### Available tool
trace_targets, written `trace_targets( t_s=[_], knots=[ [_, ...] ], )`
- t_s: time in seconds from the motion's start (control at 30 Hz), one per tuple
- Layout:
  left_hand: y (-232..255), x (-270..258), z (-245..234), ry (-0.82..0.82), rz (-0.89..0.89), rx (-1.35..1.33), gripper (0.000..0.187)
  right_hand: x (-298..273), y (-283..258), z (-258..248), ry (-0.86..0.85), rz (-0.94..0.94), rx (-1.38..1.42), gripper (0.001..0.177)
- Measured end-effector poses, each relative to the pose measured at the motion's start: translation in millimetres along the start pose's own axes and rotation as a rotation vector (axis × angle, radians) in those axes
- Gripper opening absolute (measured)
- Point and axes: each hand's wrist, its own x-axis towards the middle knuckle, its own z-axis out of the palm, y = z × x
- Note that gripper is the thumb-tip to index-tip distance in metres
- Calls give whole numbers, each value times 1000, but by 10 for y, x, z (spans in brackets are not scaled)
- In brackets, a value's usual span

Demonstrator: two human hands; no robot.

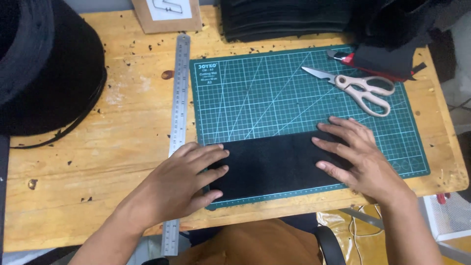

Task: The person measures and cuts a piece of black fabric on a green cutting mat using a metal ruler and scissors. They align the ruler along the fabric edge, hold it in place, and trim the material to size.

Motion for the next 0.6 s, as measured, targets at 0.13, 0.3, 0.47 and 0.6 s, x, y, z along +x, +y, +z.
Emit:
trace_targets(
  t_s=[0.13, 0.3, 0.47, 0.6],
  knots=[
    [-67, -12, 66, 43, 51, 52, 49, -1, 40, 17, 5, -41, -17, 50],
    [-59, -11, 58, 27, 22, 39, 50, 3, 24, 3, -14, -16, -5, 50],
    [-65, -12, 47, 39, 41, 51, 50, 11, 32, -4, -3, -21, -10, 50],
    [-76, -13, 37, 50, 62, 56, 50, 9, 29, -3, -6, -9, 4, 49]
  ],
)
